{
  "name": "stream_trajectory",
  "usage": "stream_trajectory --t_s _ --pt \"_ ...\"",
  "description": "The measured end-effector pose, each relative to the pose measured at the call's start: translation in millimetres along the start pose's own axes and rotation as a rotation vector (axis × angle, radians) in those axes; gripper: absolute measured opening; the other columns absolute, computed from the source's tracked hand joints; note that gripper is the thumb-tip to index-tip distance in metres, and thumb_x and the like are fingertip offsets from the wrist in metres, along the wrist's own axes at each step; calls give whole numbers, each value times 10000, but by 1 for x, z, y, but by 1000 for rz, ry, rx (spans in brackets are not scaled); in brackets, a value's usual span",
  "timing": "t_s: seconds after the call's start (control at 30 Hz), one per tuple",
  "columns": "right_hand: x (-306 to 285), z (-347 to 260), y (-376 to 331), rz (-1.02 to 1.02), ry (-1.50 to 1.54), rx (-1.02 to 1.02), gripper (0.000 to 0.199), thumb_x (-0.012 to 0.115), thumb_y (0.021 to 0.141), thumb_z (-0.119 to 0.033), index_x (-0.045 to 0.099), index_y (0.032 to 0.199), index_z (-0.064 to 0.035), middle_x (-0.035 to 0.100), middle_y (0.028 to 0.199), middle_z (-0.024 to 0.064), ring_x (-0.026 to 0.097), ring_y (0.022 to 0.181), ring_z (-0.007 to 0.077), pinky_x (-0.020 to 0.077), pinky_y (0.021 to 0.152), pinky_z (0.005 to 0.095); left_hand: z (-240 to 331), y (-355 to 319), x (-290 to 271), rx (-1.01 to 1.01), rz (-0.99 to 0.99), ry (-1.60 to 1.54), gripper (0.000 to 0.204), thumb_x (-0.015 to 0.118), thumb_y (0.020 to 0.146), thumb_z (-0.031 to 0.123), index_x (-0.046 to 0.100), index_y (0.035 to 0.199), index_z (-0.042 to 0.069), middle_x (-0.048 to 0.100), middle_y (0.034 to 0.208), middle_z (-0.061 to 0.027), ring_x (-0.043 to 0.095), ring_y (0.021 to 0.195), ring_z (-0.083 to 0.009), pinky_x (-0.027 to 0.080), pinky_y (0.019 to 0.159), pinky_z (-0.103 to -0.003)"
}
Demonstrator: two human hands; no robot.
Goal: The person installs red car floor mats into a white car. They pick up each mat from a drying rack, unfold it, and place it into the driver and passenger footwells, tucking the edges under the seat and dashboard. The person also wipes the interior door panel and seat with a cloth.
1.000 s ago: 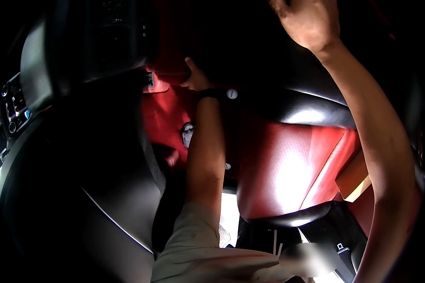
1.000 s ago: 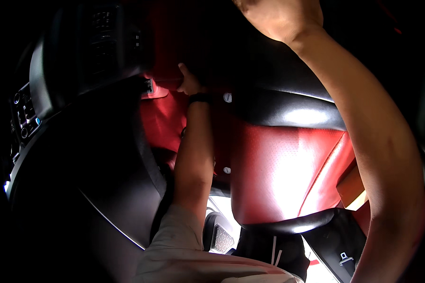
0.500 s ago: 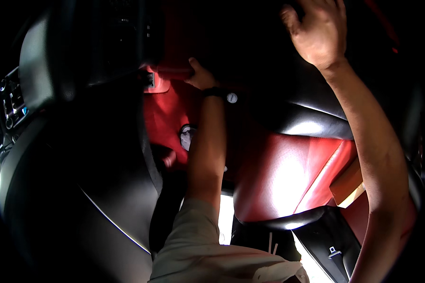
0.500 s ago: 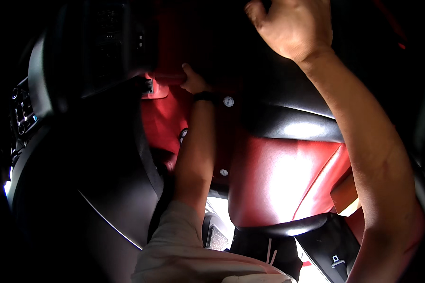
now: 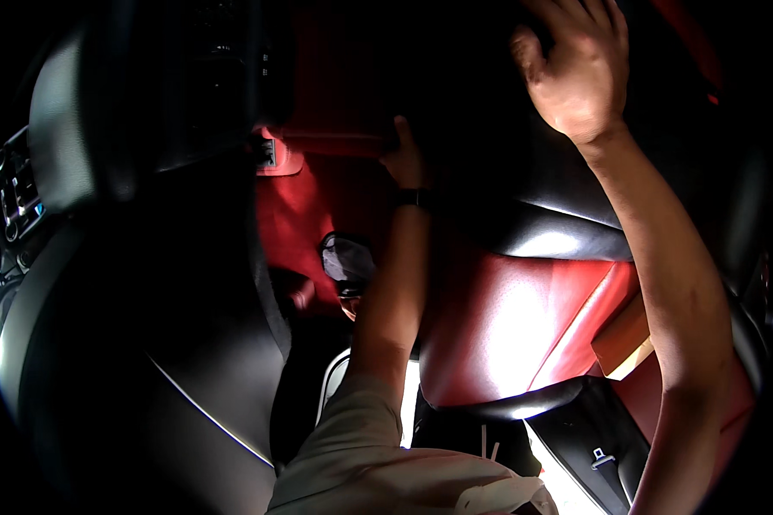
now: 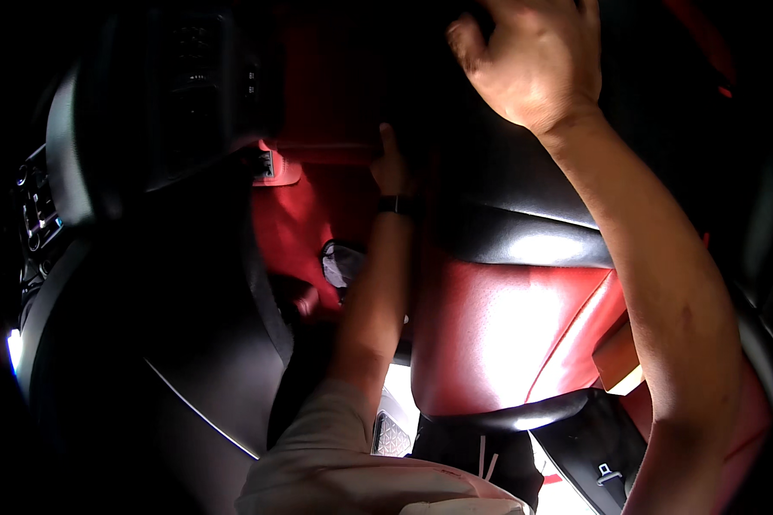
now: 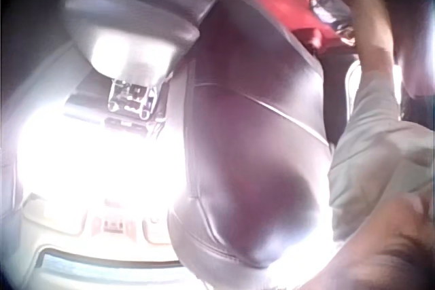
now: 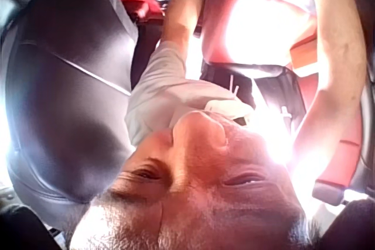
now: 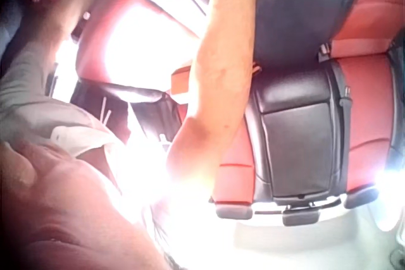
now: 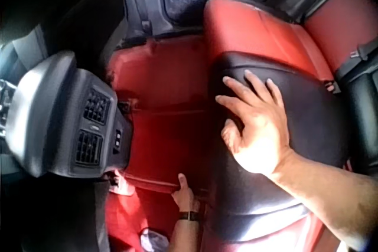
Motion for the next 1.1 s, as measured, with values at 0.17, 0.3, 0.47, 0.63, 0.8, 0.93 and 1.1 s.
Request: stream_trajectory --t_s 0.17,0.3,0.47,0.63,0.8,0.93,1.1 --pt "-3 -7 4 -31 23 20 394 615 744 -109 698 1125 -55 583 1362 148 451 1331 401 295 1123 561 6 12 -16 245 136 147 710 624 939 517 581 1232 -128 661 1191 -208 653 1046 -311 525 888 -396" --pt "-3 -5 8 -26 29 20 398 622 732 -112 701 1119 -62 577 1371 141 436 1344 400 287 1126 567 15 -2 -11 501 173 271 645 618 951 489 603 1218 -98 672 1162 -194 649 1000 -271 518 851 -389" --pt "-1 -2 8 -12 27 20 418 631 717 -108 696 1128 -64 574 1370 147 437 1339 404 291 1117 577 -3 -17 8 -219 -233 399 764 697 900 387 417 1419 -99 626 1252 -254 663 1045 -365 542 882 -413" --pt "-2 7 8 -97 60 92 421 650 684 -121 714 1098 -74 579 1360 137 450 1322 399 304 1094 600 92 -57 21 1015 -933 1291 401 685 893 263 629 1217 34 709 1035 -177 695 915 -331 567 749 -418" --pt "-4 -15 15 -67 -50 -14 407 647 815 -109 665 1222 -122 592 1375 59 483 1332 301 335 1129 515 236 -12 146 1347 -353 1121 581 612 944 459 553 1341 40 581 1329 -239 544 1247 -396 466 1032 -455" --pt "3 4 10 -61 97 61 393 701 696 -172 738 1087 -167 565 1404 16 427 1368 340 283 1118 604 214 28 241 1386 -389 1692 792 441 951 652 376 1507 92 336 1579 -142 293 1467 -301 236 1185 -534" --pt "2 13 9 -52 100 61 394 708 664 -164 743 1056 -170 581 1382 3 433 1360 346 288 1115 592 197 38 255 1165 -528 1838 850 356 934 719 352 1524 107 342 1577 -142 305 1464 -294 210 1187 -561"
Point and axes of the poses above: each hand's wrist, its own y-axis towards the middle knuckle, its own x-axis out of the palm, z = x × y, the point moved 9 cm from there along y, towards the middle knuckle
